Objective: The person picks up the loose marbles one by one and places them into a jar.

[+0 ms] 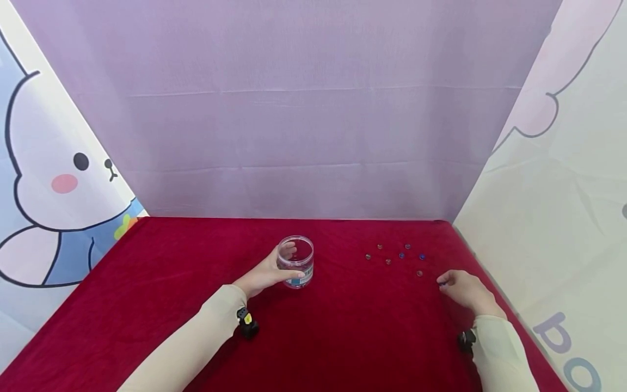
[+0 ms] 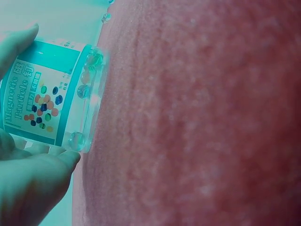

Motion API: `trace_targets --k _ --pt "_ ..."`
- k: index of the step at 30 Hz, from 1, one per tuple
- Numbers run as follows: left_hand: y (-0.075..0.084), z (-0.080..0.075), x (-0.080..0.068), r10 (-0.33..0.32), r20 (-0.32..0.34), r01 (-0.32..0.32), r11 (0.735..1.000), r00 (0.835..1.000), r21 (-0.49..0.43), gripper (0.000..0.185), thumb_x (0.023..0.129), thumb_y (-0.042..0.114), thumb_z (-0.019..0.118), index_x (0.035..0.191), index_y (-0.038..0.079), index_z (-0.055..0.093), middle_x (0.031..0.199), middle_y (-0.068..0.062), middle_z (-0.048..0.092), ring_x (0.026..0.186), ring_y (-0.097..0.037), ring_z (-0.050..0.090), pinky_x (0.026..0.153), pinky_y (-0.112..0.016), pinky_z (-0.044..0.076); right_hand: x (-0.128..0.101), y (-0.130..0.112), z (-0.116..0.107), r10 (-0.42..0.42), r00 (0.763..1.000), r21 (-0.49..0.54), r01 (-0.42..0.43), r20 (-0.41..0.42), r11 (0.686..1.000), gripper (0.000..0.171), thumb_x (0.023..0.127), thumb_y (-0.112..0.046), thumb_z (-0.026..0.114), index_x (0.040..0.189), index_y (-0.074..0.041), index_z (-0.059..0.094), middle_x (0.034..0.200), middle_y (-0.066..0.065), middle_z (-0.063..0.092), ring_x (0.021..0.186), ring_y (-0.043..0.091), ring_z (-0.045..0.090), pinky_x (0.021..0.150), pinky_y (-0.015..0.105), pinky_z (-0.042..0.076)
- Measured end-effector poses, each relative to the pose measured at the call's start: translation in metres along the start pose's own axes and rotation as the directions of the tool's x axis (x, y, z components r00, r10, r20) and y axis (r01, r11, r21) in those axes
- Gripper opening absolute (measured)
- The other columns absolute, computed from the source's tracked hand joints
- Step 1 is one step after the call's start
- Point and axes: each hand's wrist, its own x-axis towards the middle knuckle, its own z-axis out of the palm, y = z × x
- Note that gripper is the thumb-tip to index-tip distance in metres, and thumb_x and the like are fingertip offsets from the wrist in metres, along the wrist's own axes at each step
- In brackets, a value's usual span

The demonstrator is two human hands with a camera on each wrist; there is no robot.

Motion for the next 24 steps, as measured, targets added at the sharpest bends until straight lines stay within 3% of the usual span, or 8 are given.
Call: trace_targets --k 11,24 --pt "0.001 0.0 -0.001 -0.003 0.003 0.003 1.0 1.0 -0.009 0.097 0.08 0.038 0.086 0.154 0.021 0.026 0.156 0.001 0.034 0.142 -0.026 0.032 0.109 -0.052 0.038 0.001 -0.007 -0.002 -0.036 0.999 -0.008 0.036 -0.037 0.999 0.014 0.092 -0.008 0.067 0.102 0.001 0.069 0.092 0.01 0.067 0.085 0.028 0.062 0.072 0.042 0.05" --pt "0.0 0.001 0.0 -0.007 -0.002 0.007 1.0 1.0 -0.005 0.097 0.079 0.038 0.086 0.153 0.022 0.027 0.155 0.0 0.035 0.141 -0.025 0.032 0.11 -0.053 0.037 0.0 -0.031 -0.005 -0.088 0.992 -0.018 0.087 -0.091 0.996 0.016 0.093 -0.008 0.068 0.105 0.001 0.069 0.091 0.006 0.068 0.083 0.024 0.062 0.071 0.041 0.05"
